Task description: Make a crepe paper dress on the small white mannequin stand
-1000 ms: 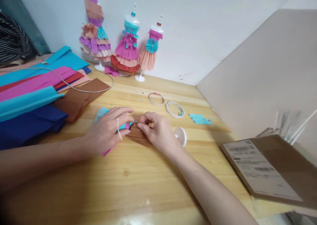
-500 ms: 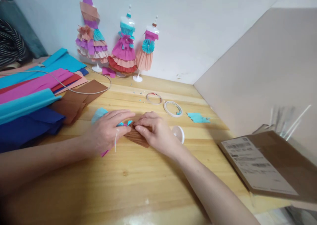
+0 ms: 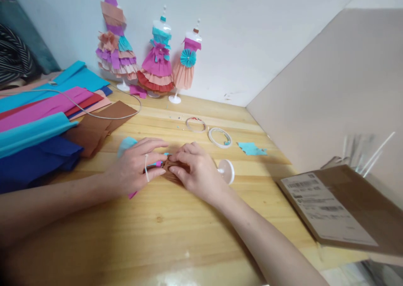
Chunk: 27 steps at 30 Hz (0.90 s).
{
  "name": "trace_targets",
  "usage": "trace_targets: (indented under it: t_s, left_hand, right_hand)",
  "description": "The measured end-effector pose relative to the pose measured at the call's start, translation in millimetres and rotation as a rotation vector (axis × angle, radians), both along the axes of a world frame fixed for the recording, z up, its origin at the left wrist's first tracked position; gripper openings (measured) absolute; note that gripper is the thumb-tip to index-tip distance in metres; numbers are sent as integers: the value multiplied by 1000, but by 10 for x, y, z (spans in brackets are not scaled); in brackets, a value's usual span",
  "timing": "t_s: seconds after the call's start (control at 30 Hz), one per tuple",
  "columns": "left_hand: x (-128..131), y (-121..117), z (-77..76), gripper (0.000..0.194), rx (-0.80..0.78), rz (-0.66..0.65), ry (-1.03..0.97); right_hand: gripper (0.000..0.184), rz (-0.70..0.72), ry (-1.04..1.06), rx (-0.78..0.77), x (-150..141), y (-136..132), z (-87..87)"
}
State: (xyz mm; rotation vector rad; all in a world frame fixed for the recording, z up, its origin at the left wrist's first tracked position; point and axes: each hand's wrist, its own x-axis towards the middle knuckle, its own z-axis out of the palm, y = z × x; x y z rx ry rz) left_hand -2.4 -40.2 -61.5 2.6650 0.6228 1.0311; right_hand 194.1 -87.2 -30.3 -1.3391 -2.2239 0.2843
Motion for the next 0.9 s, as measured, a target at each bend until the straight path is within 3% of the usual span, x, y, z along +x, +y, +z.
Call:
trace_targets:
  t_s: [0.2,0.4,0.53,0.7,0.8,0.9]
  left_hand:
    - [0,-16,20,10,-18,-1,27]
    - [14,-31,27,11,-34,31,55]
    - [15,-18,21,36,194,39,85]
    - [7,-23,30,28,557,-77,162]
    - [8,-14,-33,24,633,-108,176]
    - [8,7,-101,23,648,-101,214]
  right_hand:
    - [15,-3,-18,53,-48,-11,-29]
    - [15,-76,158,-57,9,11,16]
    - [15,-119,254,-195,100,55,50]
    - [14,-60,411,-360,125,111,22]
    - [13,-67,481,-386,187,139,54]
    - [14,-115,366,-372,292,143,144]
